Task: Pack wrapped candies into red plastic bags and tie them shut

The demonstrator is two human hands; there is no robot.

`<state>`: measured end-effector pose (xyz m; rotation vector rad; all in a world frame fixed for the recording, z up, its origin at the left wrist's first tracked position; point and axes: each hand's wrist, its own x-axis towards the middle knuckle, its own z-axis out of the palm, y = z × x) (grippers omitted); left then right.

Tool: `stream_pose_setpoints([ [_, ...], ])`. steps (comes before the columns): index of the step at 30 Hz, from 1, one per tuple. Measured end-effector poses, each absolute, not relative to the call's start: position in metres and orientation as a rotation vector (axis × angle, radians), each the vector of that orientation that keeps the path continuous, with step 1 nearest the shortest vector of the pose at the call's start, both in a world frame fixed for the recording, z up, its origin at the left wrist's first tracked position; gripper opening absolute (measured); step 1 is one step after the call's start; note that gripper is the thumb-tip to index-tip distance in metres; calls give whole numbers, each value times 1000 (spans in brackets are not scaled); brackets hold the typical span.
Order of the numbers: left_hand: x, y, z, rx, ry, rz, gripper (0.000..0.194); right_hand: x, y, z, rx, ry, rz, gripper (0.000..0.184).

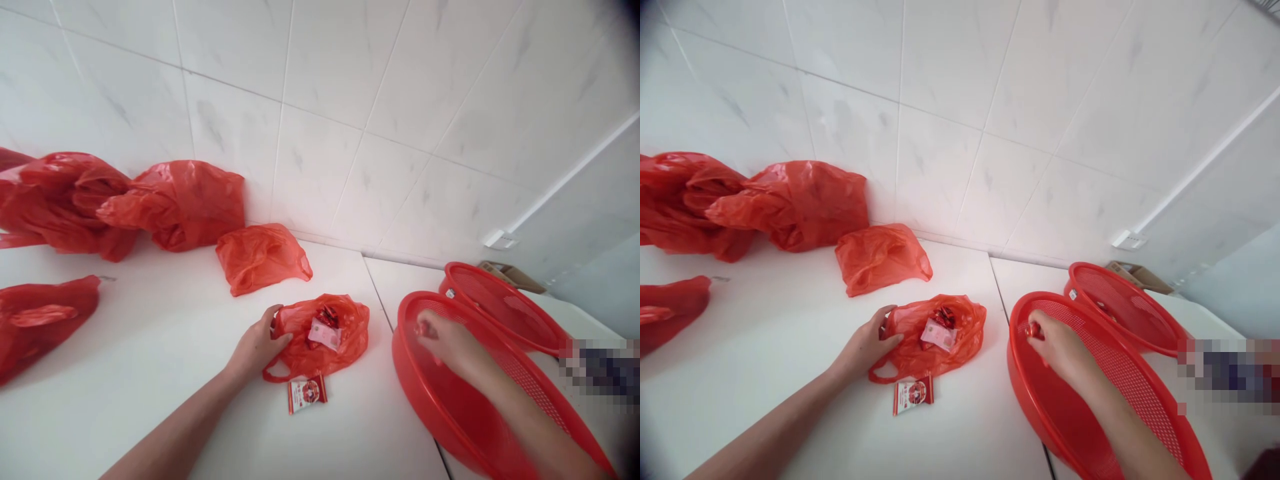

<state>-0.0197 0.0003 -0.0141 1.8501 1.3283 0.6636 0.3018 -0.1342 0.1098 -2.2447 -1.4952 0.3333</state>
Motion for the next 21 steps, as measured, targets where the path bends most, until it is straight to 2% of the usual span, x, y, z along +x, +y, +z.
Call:
stream_pose_setpoints([
  [4, -20, 0, -14, 1852, 1324, 664, 58, 261, -116, 131, -2173, -1708, 180, 4],
  [8, -20, 0, -15, 1857, 1325, 667, 60, 199, -98, 118, -2053, -2032, 135, 14],
  [11, -20, 0, -16, 1854, 1302, 681, 59, 172, -78, 93, -1969, -2163, 132, 14],
  [13, -20, 0, -16, 1848, 1292, 689, 59, 166, -64, 77, -1937, -2160, 151, 16],
  [17, -21, 1, -17, 1839, 1288, 697, 59, 169, -54, 62, -1992, -1999, 87, 32],
  [21, -22, 1, -19, 1864, 1276, 696, 59, 164, -82, 51, -2032, -1895, 301, 11],
])
